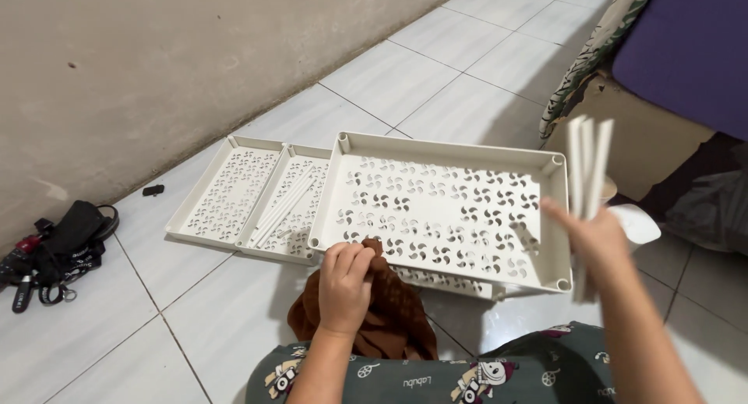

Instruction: The person assembles a white plastic storage rack by inserting cylindrical support rods into corner holes of perforated trays. They wipe the trays with a brown cloth, stack the trays, and insert the rods to form a two-tier structure.

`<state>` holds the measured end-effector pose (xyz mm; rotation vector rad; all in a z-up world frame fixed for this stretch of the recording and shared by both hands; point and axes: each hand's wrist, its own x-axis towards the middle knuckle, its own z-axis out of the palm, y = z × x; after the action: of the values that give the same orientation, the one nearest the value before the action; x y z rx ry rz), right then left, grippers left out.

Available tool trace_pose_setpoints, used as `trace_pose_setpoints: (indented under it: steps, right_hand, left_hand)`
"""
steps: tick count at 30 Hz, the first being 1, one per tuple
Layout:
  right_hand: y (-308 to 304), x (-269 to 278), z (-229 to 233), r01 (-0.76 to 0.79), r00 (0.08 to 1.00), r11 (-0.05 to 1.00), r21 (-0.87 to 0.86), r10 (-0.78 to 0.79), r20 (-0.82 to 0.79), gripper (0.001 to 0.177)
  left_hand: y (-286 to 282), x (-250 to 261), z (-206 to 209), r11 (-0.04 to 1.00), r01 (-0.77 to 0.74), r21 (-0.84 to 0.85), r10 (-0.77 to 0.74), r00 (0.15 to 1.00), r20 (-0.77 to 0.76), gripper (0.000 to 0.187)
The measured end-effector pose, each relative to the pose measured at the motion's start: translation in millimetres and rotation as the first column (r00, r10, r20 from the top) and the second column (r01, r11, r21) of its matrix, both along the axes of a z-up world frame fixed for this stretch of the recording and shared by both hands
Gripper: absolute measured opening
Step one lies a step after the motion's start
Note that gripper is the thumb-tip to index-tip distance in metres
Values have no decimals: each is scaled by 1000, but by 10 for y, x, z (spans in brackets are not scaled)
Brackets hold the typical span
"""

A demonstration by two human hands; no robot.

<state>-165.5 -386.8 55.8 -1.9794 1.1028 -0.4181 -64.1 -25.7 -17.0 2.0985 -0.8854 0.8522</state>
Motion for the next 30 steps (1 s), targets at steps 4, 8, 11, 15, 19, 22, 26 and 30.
trace_pose_setpoints:
  steps: [4, 8, 11, 15, 19, 22, 26, 30]
  right_hand:
    - [-35, -119, -539, -88, 887, 970, 226, -27, 462, 39]
    - [-23, -58, -956, -86, 776, 996, 28, 49, 629, 33]
    - [131, -54, -1213, -78, 708, 995, -68, 104, 699, 31]
    - [237, 13, -1341, -80, 664, 997, -5, 57, 746, 36]
    - [285, 67, -1330, -95, 618, 995, 35, 31, 785, 42]
    - [309, 63, -1346, -85, 623, 995, 50, 14, 782, 42]
    - [287, 28, -1371, -81, 621, 994, 75, -9, 784, 42]
    - [279, 28, -1333, -74, 631, 991, 113, -41, 775, 43]
  left_hand:
    - [-52, -2, -23, 999, -32, 15, 33, 999, -25, 41]
    - [35, 16, -59, 993, 15, 120, 19, 961, -277, 40]
    - [59, 38, -147, 976, 73, 205, 8, 929, -370, 39]
    - [-47, 226, -288, 947, -138, 290, 244, 895, -373, 31]
    - [-326, 372, -373, 877, -268, 399, 418, 837, -354, 23]
    - [-673, 235, -429, 886, -173, 430, 331, 886, -325, 16]
    - [-1269, -319, -448, 886, -46, 461, 155, 967, -202, 20]
    - [-1327, -576, -345, 911, 105, 400, 17, 957, -289, 22]
